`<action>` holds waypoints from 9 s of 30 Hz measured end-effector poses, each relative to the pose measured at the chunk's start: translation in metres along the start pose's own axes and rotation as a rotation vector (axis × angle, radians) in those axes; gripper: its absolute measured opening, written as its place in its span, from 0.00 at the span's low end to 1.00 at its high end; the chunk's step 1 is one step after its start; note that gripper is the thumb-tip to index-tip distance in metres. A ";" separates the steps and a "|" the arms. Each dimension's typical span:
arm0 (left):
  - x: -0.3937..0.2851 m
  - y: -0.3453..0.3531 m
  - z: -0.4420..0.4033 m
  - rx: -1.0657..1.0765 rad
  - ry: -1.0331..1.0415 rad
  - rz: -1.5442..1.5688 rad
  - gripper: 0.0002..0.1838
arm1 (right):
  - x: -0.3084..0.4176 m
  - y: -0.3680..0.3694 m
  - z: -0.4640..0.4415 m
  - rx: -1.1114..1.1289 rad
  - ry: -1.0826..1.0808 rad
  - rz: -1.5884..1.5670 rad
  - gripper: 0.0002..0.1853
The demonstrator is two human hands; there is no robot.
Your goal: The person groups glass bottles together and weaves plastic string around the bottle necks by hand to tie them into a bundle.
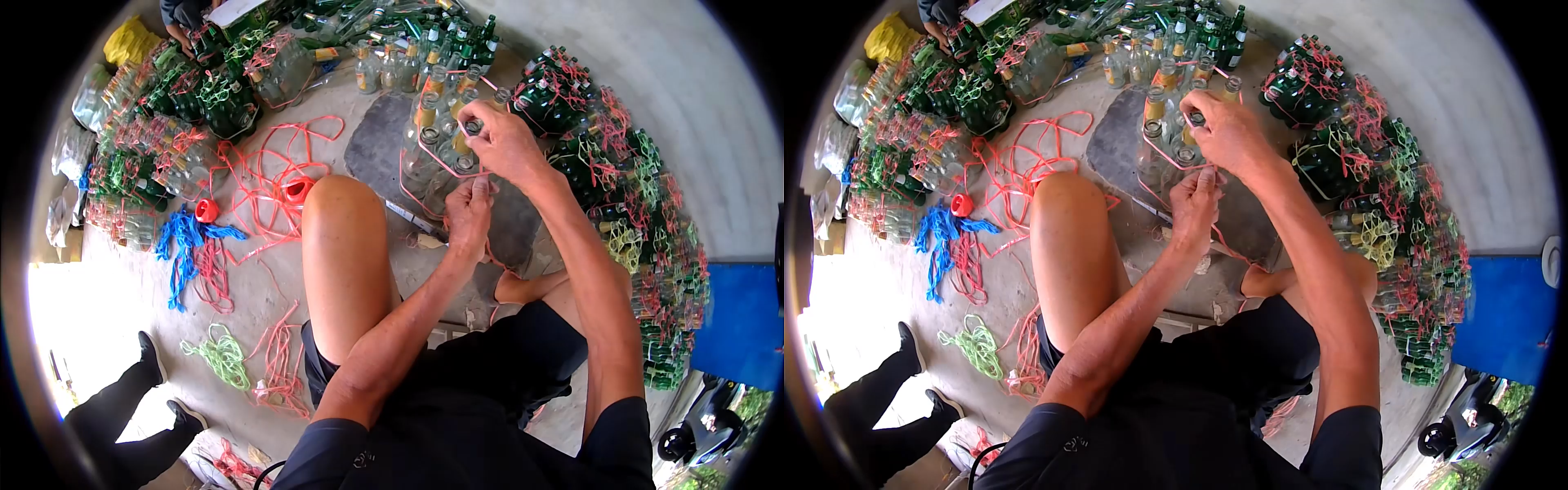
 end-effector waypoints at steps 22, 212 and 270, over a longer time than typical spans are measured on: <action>-0.010 -0.014 0.025 0.004 0.017 -0.109 0.17 | -0.013 0.007 -0.015 0.013 -0.088 0.052 0.15; -0.054 -0.066 -0.043 -0.117 0.363 -0.334 0.14 | 0.043 -0.011 -0.021 0.268 -0.696 0.429 0.10; -0.070 -0.042 -0.038 -0.019 0.139 -0.096 0.10 | 0.001 -0.012 -0.074 0.678 -0.064 0.279 0.07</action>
Point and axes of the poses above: each hand's wrist, its own z-axis away from the middle knuckle, its own y-axis out of the palm, x = y × z, the point moved 5 cm from there along -z, towards the middle knuckle, and after that the axes turned 10 degrees about z, right-handed, at the moved point
